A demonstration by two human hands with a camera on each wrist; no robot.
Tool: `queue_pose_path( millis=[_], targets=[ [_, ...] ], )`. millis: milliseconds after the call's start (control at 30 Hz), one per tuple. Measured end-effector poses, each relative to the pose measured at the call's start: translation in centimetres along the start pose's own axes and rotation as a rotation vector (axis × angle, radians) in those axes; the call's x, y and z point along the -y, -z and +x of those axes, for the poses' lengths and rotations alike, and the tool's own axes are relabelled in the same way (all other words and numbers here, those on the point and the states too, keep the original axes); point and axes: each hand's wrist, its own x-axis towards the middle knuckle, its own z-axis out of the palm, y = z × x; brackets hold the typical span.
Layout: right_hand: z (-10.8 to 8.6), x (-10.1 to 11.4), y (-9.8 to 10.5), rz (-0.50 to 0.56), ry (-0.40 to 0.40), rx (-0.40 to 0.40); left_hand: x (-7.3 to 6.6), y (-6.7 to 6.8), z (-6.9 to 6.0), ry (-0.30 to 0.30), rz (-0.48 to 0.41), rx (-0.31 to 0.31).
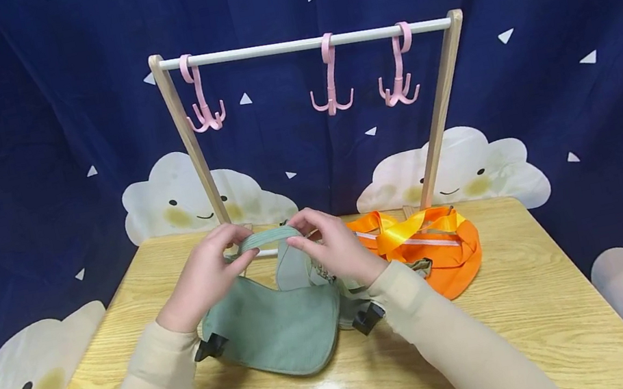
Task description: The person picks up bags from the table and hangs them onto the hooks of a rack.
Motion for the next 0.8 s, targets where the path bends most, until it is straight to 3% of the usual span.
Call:
queue_pose_path(
  millis=[500,800],
  targets=[
    [1.2,1.0,0.9,0.123,0.018,-0.027,0.0,1.8,0.6,0.024,-0.135,-0.047],
    [2.0,2.1,1.5,0.088,0.033,-0.055,-0.7,2.0,0.9,0.096,-0.276,-0.128]
  ],
)
